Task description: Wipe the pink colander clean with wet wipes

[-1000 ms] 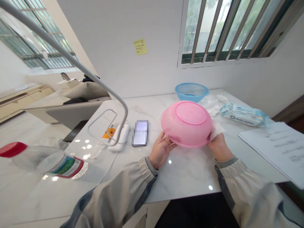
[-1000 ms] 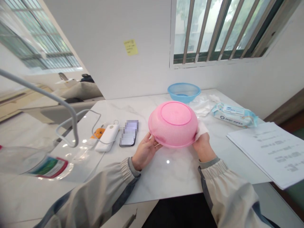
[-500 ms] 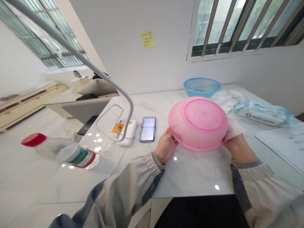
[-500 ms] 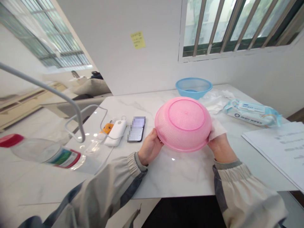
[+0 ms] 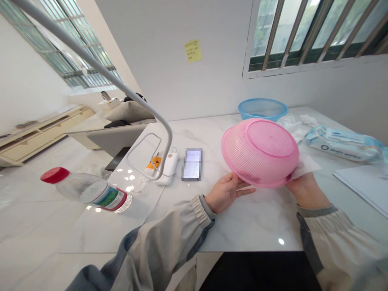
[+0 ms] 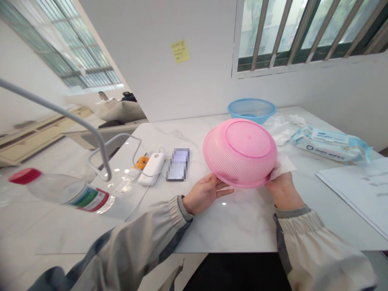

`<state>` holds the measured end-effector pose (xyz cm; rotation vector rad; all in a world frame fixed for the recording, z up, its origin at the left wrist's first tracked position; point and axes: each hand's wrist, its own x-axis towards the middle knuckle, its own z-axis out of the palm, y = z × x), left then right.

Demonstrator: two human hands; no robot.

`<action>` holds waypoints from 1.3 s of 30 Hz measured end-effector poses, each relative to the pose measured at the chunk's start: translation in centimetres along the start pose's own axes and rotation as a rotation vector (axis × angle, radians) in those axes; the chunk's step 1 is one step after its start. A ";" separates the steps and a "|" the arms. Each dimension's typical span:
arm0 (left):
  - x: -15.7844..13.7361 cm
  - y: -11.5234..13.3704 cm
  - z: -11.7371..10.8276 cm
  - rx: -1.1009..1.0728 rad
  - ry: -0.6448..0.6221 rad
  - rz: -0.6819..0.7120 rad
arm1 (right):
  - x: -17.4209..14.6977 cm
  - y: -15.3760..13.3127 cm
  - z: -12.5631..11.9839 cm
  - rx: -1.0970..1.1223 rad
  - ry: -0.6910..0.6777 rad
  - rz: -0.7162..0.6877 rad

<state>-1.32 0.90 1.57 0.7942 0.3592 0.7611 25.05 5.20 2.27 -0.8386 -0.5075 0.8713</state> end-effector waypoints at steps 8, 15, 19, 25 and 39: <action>0.4 -0.2 -0.6 0.063 0.173 0.080 | -0.2 -1.1 0.5 0.029 0.038 0.114; 1.0 0.5 -1.4 -0.002 0.387 0.085 | -0.5 -0.6 0.6 -0.012 -0.010 0.051; 1.0 0.7 -1.1 -0.036 0.364 0.047 | -0.1 -0.4 0.4 -0.005 0.011 0.052; 0.0 0.6 0.4 0.002 0.031 -0.021 | 0.3 -0.6 -0.1 0.010 0.089 0.071; 0.9 0.6 -0.7 0.163 0.192 0.168 | -0.1 -0.7 -0.1 0.185 0.031 0.190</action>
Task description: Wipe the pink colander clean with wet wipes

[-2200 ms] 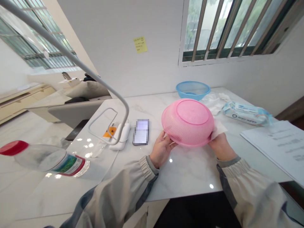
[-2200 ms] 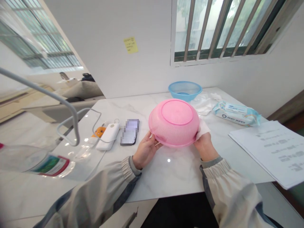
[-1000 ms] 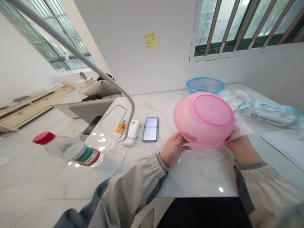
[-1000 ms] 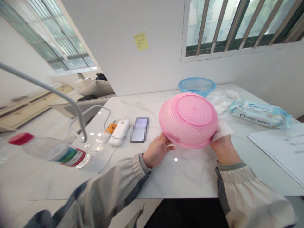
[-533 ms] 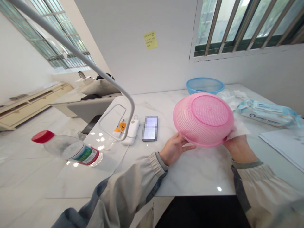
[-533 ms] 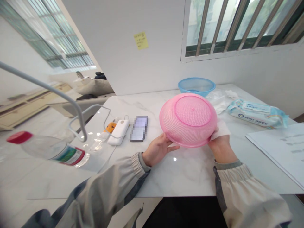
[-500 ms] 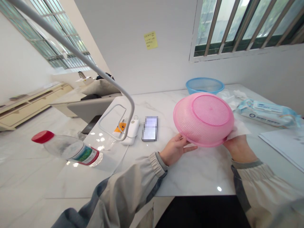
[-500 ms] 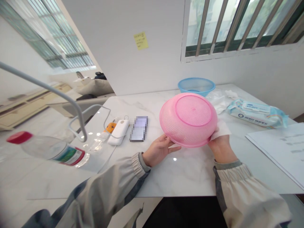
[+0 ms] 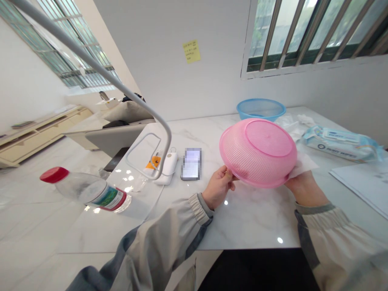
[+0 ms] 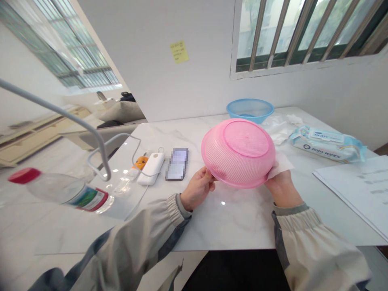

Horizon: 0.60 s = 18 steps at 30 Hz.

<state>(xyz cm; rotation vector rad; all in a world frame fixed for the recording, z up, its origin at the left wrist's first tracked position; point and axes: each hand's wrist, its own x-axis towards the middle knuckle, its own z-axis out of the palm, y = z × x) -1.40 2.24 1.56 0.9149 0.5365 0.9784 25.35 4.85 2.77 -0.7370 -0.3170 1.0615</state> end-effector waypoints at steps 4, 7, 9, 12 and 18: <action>0.2 0.5 -0.3 -0.070 0.120 0.034 | -0.1 0.1 -0.2 0.003 -0.009 0.013; 0.0 0.5 -0.2 -0.128 0.150 0.011 | 0.2 0.1 -0.3 0.011 -0.017 -0.010; -0.2 0.4 0.0 -0.150 0.121 -0.028 | 0.6 0.1 -0.5 0.030 -0.002 -0.037; -0.6 0.4 0.4 -0.159 -0.017 -0.092 | 1.2 -0.1 -0.9 0.068 0.035 -0.060; -1.1 0.3 0.7 -0.154 -0.234 -0.221 | 1.3 0.0 -1.0 0.044 0.069 -0.036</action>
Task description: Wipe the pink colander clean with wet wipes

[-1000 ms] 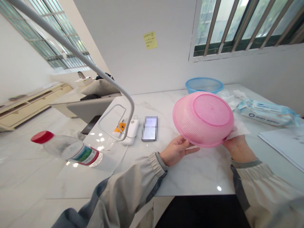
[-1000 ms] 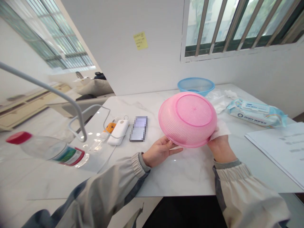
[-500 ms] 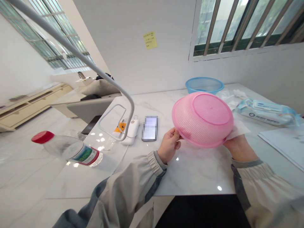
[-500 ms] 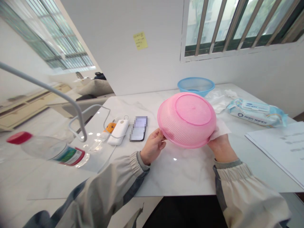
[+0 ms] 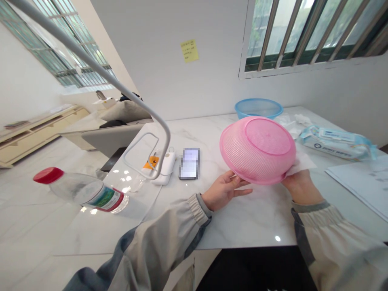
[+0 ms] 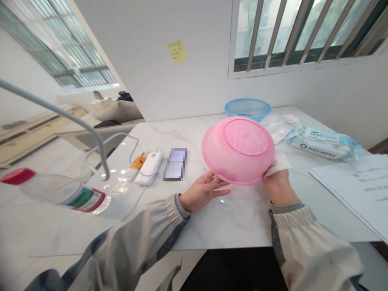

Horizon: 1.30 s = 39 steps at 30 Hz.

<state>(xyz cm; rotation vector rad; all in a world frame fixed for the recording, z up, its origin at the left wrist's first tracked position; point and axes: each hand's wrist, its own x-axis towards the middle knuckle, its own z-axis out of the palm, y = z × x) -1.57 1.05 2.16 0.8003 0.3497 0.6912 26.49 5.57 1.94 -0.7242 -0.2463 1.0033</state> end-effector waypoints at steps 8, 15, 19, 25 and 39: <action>0.3 -0.3 -0.2 0.042 0.063 0.042 | -0.7 0.3 0.1 -0.031 -0.137 0.021; 0.7 0.1 -0.6 0.020 0.223 0.179 | -1.4 0.2 0.9 0.002 -0.162 -0.010; 0.9 0.4 -0.9 -0.026 0.322 0.245 | -1.8 0.2 1.1 0.008 -0.170 0.023; 0.8 0.4 -0.5 0.022 0.357 0.214 | -1.3 -0.1 1.1 0.064 -0.083 -0.022; 0.5 0.2 0.3 0.182 0.210 0.086 | -1.2 0.1 1.4 0.030 -0.090 -0.166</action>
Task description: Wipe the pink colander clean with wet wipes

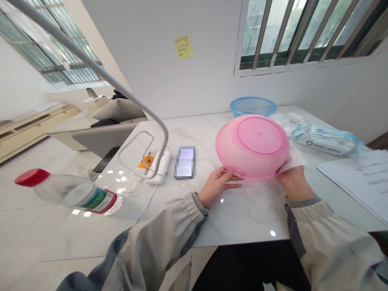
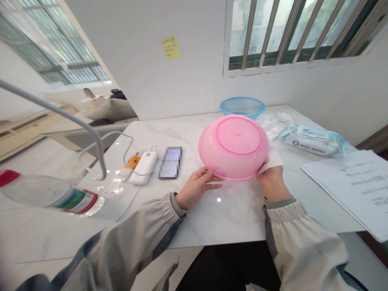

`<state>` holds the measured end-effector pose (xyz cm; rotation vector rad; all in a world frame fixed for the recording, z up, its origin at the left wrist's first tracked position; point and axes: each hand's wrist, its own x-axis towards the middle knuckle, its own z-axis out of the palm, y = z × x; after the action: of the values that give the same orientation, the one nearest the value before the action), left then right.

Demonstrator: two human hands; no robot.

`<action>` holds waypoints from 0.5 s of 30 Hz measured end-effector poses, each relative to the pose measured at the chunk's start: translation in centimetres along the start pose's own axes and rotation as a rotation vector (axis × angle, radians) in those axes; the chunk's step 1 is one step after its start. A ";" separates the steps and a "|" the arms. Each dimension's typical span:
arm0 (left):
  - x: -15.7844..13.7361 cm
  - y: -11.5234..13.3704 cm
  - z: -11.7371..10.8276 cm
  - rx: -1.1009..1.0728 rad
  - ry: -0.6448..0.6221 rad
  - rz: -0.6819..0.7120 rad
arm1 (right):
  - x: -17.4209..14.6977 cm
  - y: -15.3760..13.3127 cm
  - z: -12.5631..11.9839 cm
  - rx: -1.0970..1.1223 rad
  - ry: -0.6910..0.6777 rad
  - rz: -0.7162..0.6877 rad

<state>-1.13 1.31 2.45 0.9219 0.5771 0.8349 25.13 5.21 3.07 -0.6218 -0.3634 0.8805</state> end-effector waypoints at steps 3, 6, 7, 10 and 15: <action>0.2 -0.2 -0.1 0.006 -0.001 0.047 | -0.3 -0.1 0.3 0.001 -0.016 0.031; 0.4 -0.5 -0.4 0.009 -0.001 0.095 | -0.6 -0.2 0.7 0.015 -0.023 0.058; 0.5 -0.6 -0.5 0.015 0.002 0.111 | -0.6 -0.3 0.8 0.019 -0.020 0.060; 0.6 -0.6 -0.7 0.039 0.024 0.153 | -0.6 -0.2 0.8 0.021 -0.002 0.076; 0.5 -0.5 -0.6 0.076 0.062 0.157 | -0.2 -0.1 0.6 0.044 0.070 0.088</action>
<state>-1.12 1.88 1.66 1.0231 0.5987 0.9905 24.75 5.19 3.58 -0.6299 -0.2545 0.9463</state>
